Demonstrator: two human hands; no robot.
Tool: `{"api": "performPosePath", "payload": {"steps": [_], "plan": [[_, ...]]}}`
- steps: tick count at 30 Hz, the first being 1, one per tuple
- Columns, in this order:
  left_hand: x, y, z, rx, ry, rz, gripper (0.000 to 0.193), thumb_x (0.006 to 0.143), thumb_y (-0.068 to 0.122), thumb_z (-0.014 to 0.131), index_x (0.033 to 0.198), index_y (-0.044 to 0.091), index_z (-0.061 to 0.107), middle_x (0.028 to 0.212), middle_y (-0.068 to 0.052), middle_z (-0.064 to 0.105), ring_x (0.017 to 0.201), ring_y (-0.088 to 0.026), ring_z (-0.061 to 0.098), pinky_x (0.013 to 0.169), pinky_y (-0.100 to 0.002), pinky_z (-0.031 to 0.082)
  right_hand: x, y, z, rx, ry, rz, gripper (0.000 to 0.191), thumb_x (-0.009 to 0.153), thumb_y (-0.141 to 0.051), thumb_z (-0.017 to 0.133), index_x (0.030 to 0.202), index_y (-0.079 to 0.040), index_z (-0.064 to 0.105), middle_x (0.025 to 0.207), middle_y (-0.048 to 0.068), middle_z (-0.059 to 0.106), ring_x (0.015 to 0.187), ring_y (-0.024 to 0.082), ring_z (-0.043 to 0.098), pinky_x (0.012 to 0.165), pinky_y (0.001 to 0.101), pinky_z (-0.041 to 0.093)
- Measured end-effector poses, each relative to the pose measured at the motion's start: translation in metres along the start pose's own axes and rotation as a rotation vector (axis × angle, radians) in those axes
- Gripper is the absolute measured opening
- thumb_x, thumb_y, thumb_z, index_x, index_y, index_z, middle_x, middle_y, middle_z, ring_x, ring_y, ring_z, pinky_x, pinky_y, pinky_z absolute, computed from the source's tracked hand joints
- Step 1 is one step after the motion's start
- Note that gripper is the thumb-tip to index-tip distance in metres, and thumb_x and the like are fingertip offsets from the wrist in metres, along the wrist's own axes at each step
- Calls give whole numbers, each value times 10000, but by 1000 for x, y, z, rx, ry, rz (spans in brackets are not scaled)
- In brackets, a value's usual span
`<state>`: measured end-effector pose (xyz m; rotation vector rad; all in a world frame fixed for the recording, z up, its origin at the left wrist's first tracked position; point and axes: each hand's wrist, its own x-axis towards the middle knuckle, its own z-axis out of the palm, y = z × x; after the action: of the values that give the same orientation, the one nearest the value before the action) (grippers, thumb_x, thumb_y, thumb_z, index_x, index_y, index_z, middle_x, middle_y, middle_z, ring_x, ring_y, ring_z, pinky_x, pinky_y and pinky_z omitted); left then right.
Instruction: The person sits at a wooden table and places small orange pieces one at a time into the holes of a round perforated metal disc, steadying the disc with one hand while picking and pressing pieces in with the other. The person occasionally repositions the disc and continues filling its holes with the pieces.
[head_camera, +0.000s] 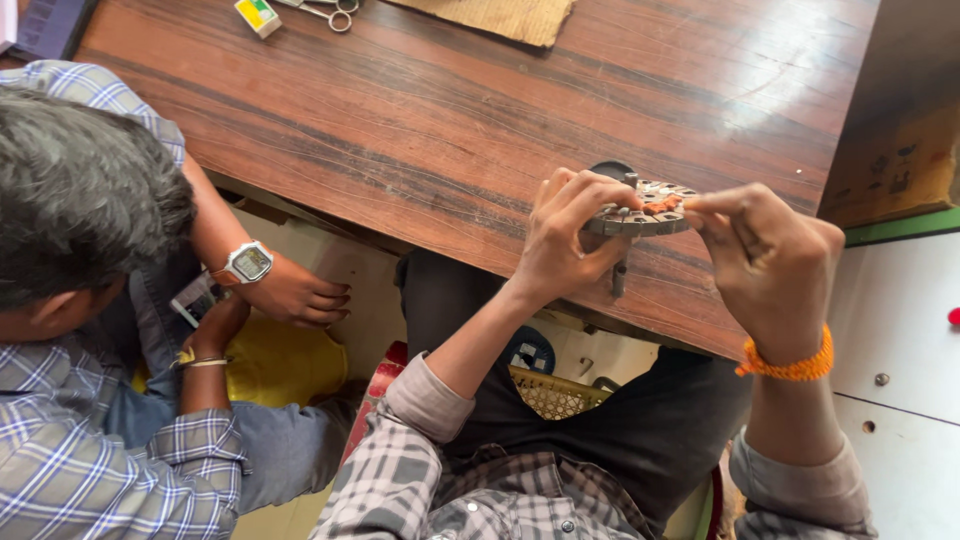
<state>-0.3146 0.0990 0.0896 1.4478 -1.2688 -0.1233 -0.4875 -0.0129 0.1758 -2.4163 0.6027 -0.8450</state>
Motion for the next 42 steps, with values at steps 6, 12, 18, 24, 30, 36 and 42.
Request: {"api": "performPosePath", "payload": {"steps": [6,12,18,24,30,36,42], "plan": [[2,6,2,10,16,45,333,837,189,814,1115,178,633,1124,47,664,1060,-184,565,1007,-386,441,29,23,7,-69,-25,-43,53,1050,-79,779,1078,-40,755,710,17,666,517,23,498,467,220,293],[12,15,-12,86,-134,29,363,867,224,793,1192,165,641,1212,7,672,1092,-207,574,999,-387,428,60,32,20,-141,-101,-121,49,1057,-87,786,1072,-54,754,805,32,730,612,58,625,514,232,400],[35,5,-21,-241,-145,-233,319,996,489,633,1082,182,647,963,5,704,942,-144,651,885,-338,522,75,38,29,-246,-166,-190,46,1056,-116,801,1055,-81,772,781,52,724,631,112,664,586,265,452],[68,-12,-11,-177,-363,-451,460,839,430,731,1198,149,670,627,15,666,564,-97,642,537,-300,481,74,24,27,-236,-164,-155,104,1060,-147,832,1073,-64,769,719,52,683,611,97,627,545,255,425],[70,-41,-18,-673,-618,-359,200,939,249,755,1074,104,783,836,18,691,759,-98,573,701,-292,448,53,-9,11,-187,-235,7,134,971,-171,815,992,-54,754,595,11,577,483,73,480,474,272,346],[64,-51,-27,-626,-640,-232,132,911,182,782,1026,122,804,961,1,723,940,-127,654,871,-319,536,8,-45,11,-3,-190,70,138,923,-112,825,993,-33,737,699,8,557,560,58,420,528,263,347],[62,-43,-32,-563,-635,-249,160,901,227,778,1031,148,825,947,-16,719,920,-143,650,845,-328,531,-28,-40,40,152,-134,320,51,910,-11,765,932,-25,721,639,12,555,555,61,452,516,272,357]]}}
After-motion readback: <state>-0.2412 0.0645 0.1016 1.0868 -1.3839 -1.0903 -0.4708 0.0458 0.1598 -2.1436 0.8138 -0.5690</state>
